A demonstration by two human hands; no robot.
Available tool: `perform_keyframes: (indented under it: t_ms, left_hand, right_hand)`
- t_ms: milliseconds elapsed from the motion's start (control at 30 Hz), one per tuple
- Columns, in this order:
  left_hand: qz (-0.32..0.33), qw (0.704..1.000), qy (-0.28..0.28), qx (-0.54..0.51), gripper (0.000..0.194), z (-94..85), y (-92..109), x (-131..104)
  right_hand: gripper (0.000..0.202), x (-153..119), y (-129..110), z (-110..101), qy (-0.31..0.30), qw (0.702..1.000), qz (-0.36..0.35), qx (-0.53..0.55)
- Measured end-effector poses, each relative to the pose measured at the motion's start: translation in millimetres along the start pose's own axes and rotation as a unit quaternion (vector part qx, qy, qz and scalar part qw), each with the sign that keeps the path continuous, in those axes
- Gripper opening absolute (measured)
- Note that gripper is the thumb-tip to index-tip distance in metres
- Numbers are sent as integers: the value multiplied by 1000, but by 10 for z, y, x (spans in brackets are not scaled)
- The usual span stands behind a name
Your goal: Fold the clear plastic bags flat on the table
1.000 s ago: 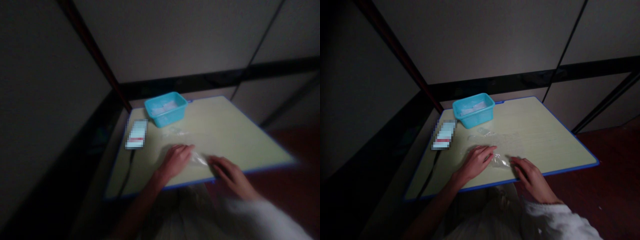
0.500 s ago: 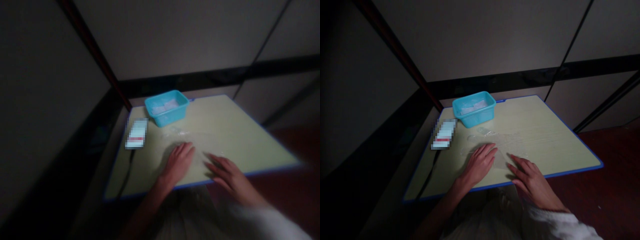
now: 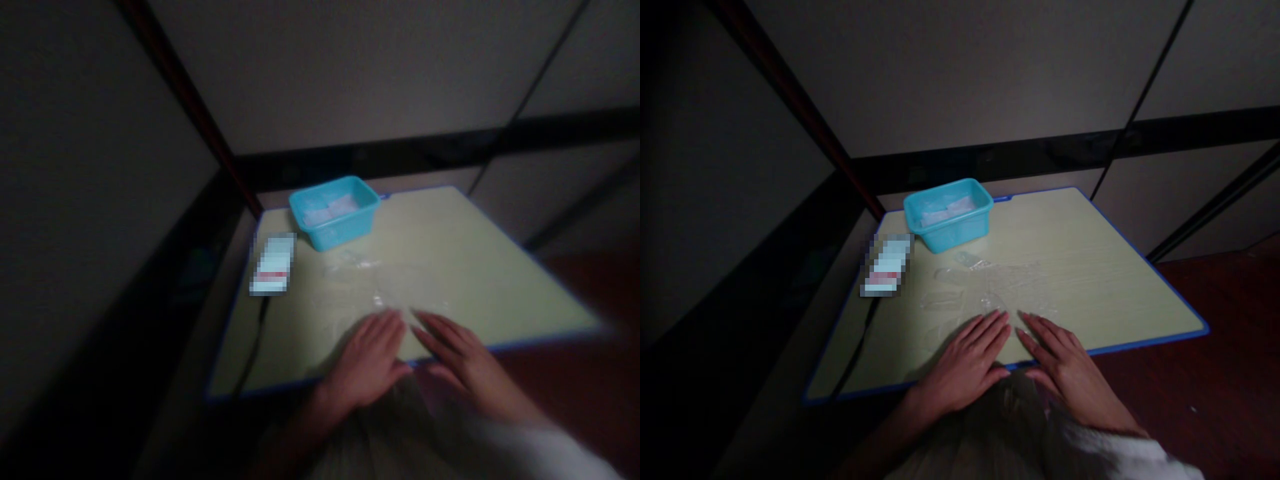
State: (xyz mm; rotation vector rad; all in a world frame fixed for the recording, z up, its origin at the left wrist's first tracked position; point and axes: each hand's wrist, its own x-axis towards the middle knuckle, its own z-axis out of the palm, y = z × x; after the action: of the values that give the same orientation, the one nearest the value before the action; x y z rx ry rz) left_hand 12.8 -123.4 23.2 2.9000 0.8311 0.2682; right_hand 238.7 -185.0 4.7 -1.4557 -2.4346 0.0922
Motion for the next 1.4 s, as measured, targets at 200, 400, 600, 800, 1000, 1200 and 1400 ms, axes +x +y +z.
perform_keyframes:
  t_ms: [200,400,600,800,1000,1200,1400]
  left_hand:
    - [-2,1000,10,7,55,-41,20,17]
    - [-45,999,12,26,55,-71,-45,189]
    - [-62,997,-4,39,60,12,-130,231]
    - [-55,997,-11,56,64,37,-141,214]
    - [-61,998,4,29,62,9,-151,203]
    - [-104,994,28,15,59,-84,-323,21]
    - [-138,990,16,33,61,-99,-337,-275]
  right_hand:
    - [58,25,-35,-55,13,1000,-3,9]
    - [68,100,-127,-47,4,1000,-20,18]
    - [68,85,-163,-3,-8,999,-29,22]
    - [69,74,-166,-8,-16,999,-26,18]
    - [68,82,-170,-22,-14,999,-24,25]
    - [69,83,-126,-16,-32,999,-23,4]
    - [68,93,-47,3,-32,999,-10,7]
